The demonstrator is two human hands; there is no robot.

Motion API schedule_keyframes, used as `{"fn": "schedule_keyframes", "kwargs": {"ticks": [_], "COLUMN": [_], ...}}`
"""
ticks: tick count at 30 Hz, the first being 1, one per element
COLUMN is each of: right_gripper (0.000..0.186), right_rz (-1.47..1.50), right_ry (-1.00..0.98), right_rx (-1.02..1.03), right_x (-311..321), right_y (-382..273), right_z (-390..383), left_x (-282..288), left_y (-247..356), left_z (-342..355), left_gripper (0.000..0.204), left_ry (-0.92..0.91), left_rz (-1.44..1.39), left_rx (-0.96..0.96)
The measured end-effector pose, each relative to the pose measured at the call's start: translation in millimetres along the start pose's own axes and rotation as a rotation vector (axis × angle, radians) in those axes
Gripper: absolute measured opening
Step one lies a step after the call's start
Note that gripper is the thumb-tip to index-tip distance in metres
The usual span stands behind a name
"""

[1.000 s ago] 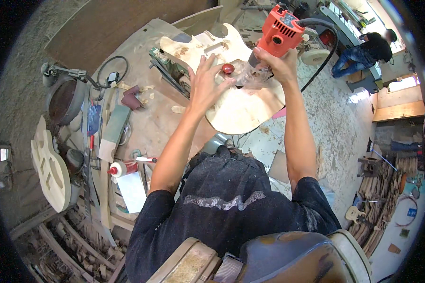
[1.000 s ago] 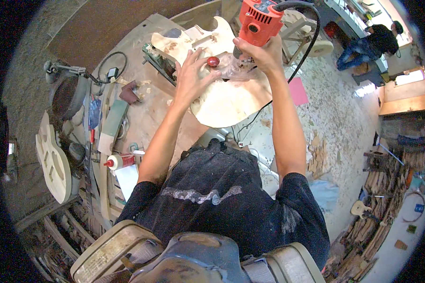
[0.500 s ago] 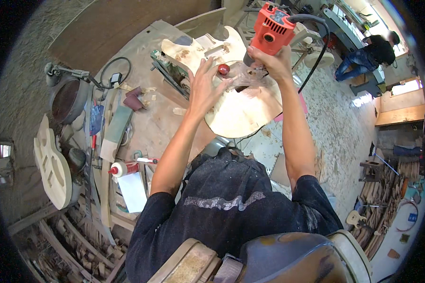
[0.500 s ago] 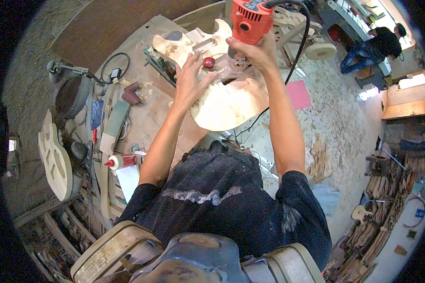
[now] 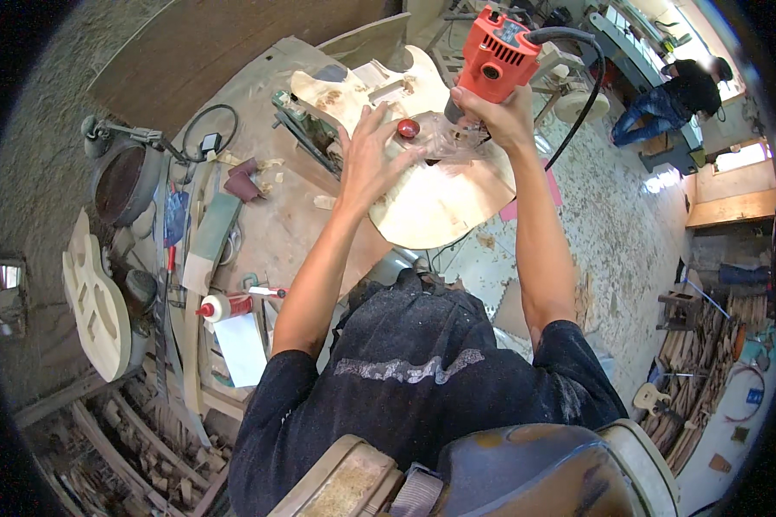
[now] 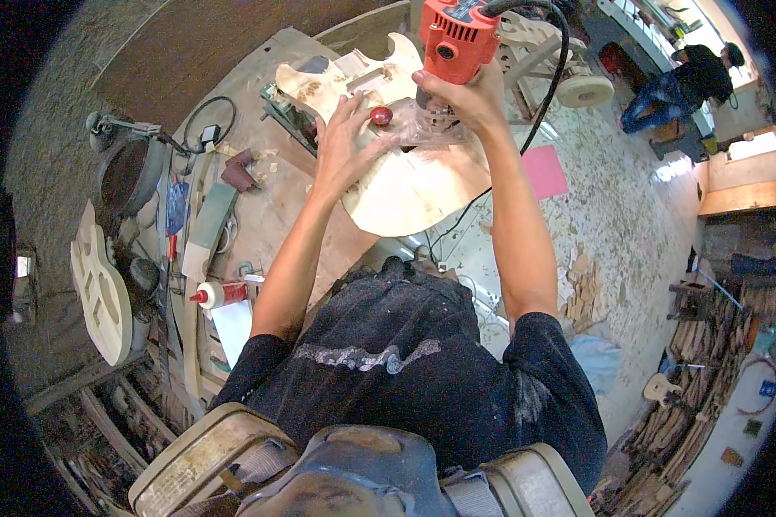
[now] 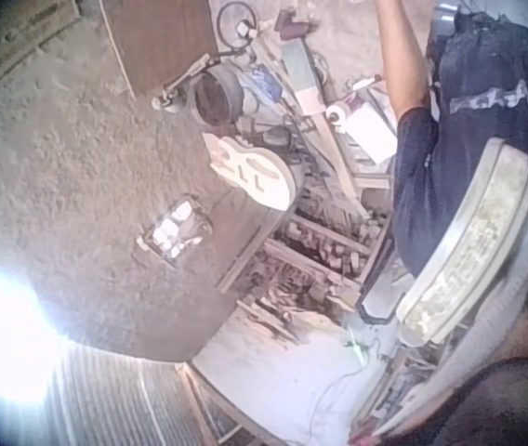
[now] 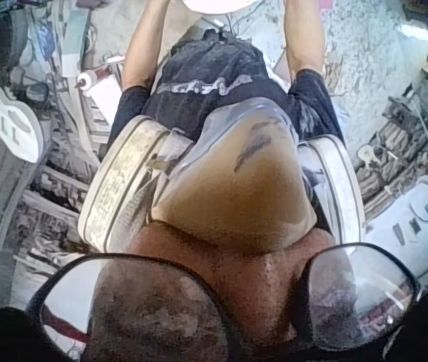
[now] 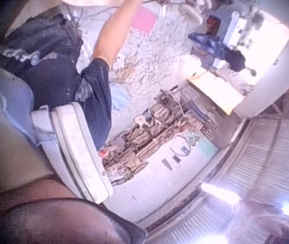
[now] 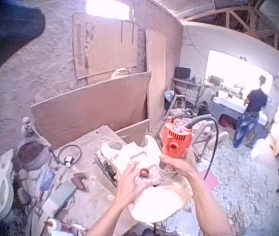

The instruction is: The person uses a handheld router to cut out the pickup cavities on a wooden guitar body.

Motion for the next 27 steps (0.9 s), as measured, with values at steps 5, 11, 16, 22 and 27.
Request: {"fn": "schedule_keyframes", "kwargs": {"ticks": [5, 11, 16, 22, 27], "right_gripper": [0.038, 0.038, 0.035, 0.037, 0.034], "right_rz": [-0.026, -0.059, -0.040, 0.013, 0.018], "right_ry": [-0.007, -0.035, -0.018, -0.005, -0.048], "right_rx": [-0.009, -0.043, -0.022, -0.037, -0.042], "right_x": [3.8, 8.3, 3.7, 1.8, -2.3], "right_y": [-3.1, -1.3, -4.6, 3.2, 2.1], "right_z": [-5.7, -8.5, -6.0, 0.2, 5.4], "left_x": [0.1, 1.2, 0.7, -0.7, -1.4], "left_y": [1.0, 3.2, 1.0, -1.0, -1.2], "left_z": [0.5, 0.1, -0.8, 0.4, 0.4], "left_gripper": [0.060, 0.061, 0.061, 0.061, 0.061], "left_ry": [-0.037, -0.046, -0.045, -0.035, -0.016], "left_rz": [0.030, 0.034, 0.026, 0.014, -0.004], "left_rx": [0.007, -0.005, 0.007, 0.016, 0.033]}}
Point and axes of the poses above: each hand's wrist, its own z-axis towards the middle knuckle, its own x-axis out of the back of the hand, y = z × x, the point moved 4 cm from there along z, towards the middle knuckle, and after that the axes turned 7 degrees about -x, right-handed, at the moved point
